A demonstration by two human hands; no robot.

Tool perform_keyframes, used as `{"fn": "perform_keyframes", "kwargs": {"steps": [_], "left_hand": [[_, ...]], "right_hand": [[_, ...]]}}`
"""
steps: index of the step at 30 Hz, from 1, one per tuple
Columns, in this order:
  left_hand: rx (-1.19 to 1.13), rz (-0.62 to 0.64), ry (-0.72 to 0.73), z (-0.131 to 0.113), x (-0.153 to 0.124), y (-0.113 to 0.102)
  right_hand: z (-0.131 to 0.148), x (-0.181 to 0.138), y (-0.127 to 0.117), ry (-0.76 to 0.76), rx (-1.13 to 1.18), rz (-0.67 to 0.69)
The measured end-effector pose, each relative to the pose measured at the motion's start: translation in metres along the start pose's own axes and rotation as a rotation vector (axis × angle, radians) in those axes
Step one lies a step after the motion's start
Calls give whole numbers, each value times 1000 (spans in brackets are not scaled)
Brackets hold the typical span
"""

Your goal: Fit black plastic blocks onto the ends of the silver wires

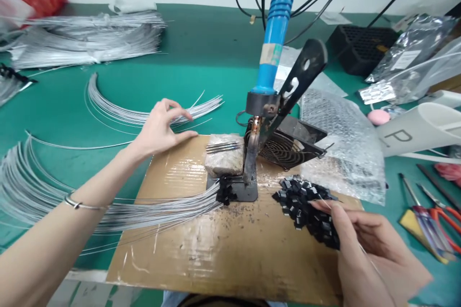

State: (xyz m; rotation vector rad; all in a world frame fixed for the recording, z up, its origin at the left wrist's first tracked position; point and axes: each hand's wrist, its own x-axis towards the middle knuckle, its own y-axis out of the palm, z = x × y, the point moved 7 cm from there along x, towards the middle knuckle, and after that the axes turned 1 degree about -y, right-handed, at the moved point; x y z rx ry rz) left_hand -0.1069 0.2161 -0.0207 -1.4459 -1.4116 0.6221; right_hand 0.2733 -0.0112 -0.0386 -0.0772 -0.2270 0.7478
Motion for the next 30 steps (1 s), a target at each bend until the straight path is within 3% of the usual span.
{"fn": "perform_keyframes", "kwargs": {"steps": [3, 7, 12, 17, 20, 24, 30], "left_hand": [[35, -41, -9, -5, -9, 1], [95, -191, -181, -1, 14, 1], [138, -182, -327, 4, 51, 18], [122, -201, -333, 0, 51, 29], [71, -273, -298, -4, 46, 17], [-82, -379, -271, -11, 36, -16], [-278, -407, -275, -38, -4, -59]], "right_hand": [[4, -2, 1, -8, -13, -7], [3, -4, 1, -3, -12, -6], [-1, -2, -1, -36, 9, 3], [-3, -1, -1, -10, 8, -27], [0, -1, -2, -14, 10, -49], [3, 0, -4, -15, 14, -57], [5, 1, -5, -10, 38, -59]]}}
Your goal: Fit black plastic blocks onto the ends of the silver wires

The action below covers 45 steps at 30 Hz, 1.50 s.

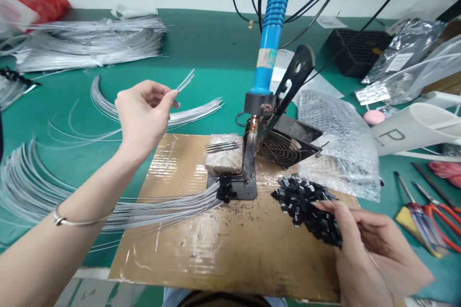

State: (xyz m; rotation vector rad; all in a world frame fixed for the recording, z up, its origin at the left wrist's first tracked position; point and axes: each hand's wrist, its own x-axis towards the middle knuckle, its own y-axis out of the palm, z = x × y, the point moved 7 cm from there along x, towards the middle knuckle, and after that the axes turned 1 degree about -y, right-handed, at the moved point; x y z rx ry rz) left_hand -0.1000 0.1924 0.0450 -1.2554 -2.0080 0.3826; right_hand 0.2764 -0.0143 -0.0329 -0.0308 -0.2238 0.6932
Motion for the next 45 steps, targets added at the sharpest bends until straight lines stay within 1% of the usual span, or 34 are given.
{"fn": "perform_keyframes", "kwargs": {"steps": [2, 4, 7, 11, 14, 16, 19, 20, 21, 22, 23, 25, 26, 27, 28, 29, 31, 33, 34, 37, 40, 42, 45], "left_hand": [[-30, 18, 1, -7, -12, -8], [-56, 34, -3, -8, -19, -10], [-64, 41, -12, 0, -21, -5], [-51, 34, -30, 14, -18, 4], [-62, 23, -32, 12, -21, 2], [-45, 11, -19, 4, -27, -7], [31, 5, 6, -10, -37, -35], [69, 25, 12, -13, -40, -45], [103, 78, 12, -15, -43, -52], [120, 165, 4, -15, -47, -57], [114, 325, -18, -14, -53, -56], [14, 736, -88, -12, -75, -42], [-35, 892, -125, -12, -88, -35], [-87, 1001, -160, -13, -100, -29], [-129, 1065, -190, -14, -111, -23], [-163, 1095, -211, -14, -120, -17], [-213, 1095, -238, -14, -135, -7], [-245, 1067, -253, -11, -146, -2], [-258, 1050, -256, -10, -150, -1], [-264, 1021, -265, -6, -158, -4], [-251, 1054, -325, -3, -163, -6], [-256, 1076, -363, -3, -165, -6], [-278, 1077, -352, -6, -164, -4]], "right_hand": [[0, -2, 2, -19, -13, 9], [0, -4, 3, -61, -34, 11], [1, -8, 3, -110, -50, 12], [2, -11, 0, -102, -38, 37], [6, -12, -2, -114, -42, 36], [6, -12, -3, -110, -58, 38], [2, -9, -4, -64, -10, 62], [-1, -9, -4, -36, 30, 76], [-3, -9, -3, -9, 70, 94], [-6, -10, -2, 17, 106, 124], [-6, -13, 1, 37, 140, 170], [-4, -25, 10, 64, 184, 305], [-2, -33, 17, 94, 206, 390], [0, -43, 25, 136, 218, 476], [-1, -54, 32, 229, 202, 552], [-2, -66, 41, 317, 197, 630], [2, -86, 59, 430, 229, 788], [8, -99, 74, 434, 262, 915], [9, -102, 80, 427, 276, 944], [6, -105, 90, 448, 300, 965], [1, -105, 93, 474, 306, 956], [1, -103, 93, 468, 302, 937], [5, -99, 92, 414, 284, 926]]}}
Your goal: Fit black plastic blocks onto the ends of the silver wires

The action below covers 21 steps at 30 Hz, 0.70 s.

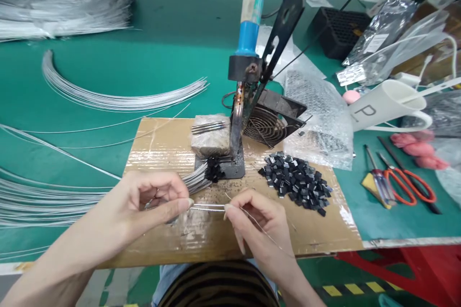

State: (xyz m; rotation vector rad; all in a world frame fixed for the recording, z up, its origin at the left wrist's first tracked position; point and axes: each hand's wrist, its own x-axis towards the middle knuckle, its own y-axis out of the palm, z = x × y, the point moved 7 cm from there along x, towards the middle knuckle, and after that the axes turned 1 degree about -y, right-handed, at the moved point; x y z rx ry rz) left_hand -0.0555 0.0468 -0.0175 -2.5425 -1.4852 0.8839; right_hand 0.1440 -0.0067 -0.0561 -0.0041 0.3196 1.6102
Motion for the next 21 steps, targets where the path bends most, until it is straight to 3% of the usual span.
{"fn": "perform_keyframes", "kwargs": {"steps": [6, 9, 13, 17, 21], "left_hand": [[167, -34, 99, -9, -4, 8], [282, -77, 135, -15, -11, 23], [237, -59, 150, -22, -9, 48], [68, -41, 71, -18, 2, 58], [-110, -134, 40, -12, 7, 53]], "right_hand": [[18, 2, -2, -159, -179, 57], [22, 2, -2, -225, -249, 71], [21, 0, -1, -282, -290, 68], [11, 0, -7, -199, -181, -8], [-1, 1, -26, -63, 144, -219]]}}
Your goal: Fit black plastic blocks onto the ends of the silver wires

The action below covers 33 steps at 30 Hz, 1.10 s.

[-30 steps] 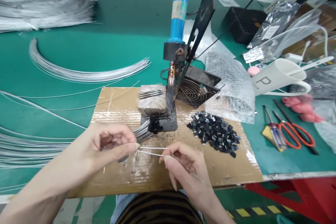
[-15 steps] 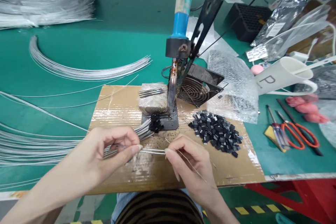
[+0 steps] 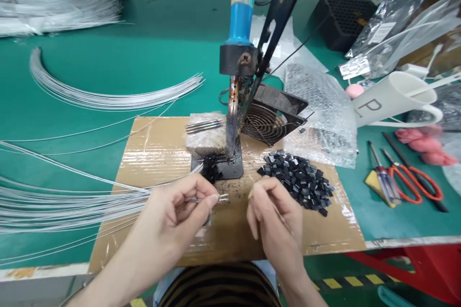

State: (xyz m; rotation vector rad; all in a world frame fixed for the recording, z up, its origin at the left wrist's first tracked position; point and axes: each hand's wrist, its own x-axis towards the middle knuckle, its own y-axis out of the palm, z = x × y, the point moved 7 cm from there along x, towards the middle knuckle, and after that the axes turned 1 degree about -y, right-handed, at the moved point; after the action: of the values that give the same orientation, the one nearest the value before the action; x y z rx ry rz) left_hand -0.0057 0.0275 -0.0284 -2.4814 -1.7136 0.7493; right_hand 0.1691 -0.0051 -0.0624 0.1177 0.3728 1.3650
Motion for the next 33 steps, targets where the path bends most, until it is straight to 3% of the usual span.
{"fn": "perform_keyframes", "kwargs": {"steps": [5, 12, 26, 33], "left_hand": [[-47, -22, -21, 6, 2, -1], [-28, -24, 18, -1, 4, 0], [111, -70, 123, -7, -2, 1], [103, -66, 95, -8, -6, 3]], "right_hand": [[-2, 2, 5, 74, 297, 83], [-2, -4, 19, 37, 70, 91], [-16, -6, 29, 179, 293, 90], [-16, -7, 30, 195, 319, 105]]}}
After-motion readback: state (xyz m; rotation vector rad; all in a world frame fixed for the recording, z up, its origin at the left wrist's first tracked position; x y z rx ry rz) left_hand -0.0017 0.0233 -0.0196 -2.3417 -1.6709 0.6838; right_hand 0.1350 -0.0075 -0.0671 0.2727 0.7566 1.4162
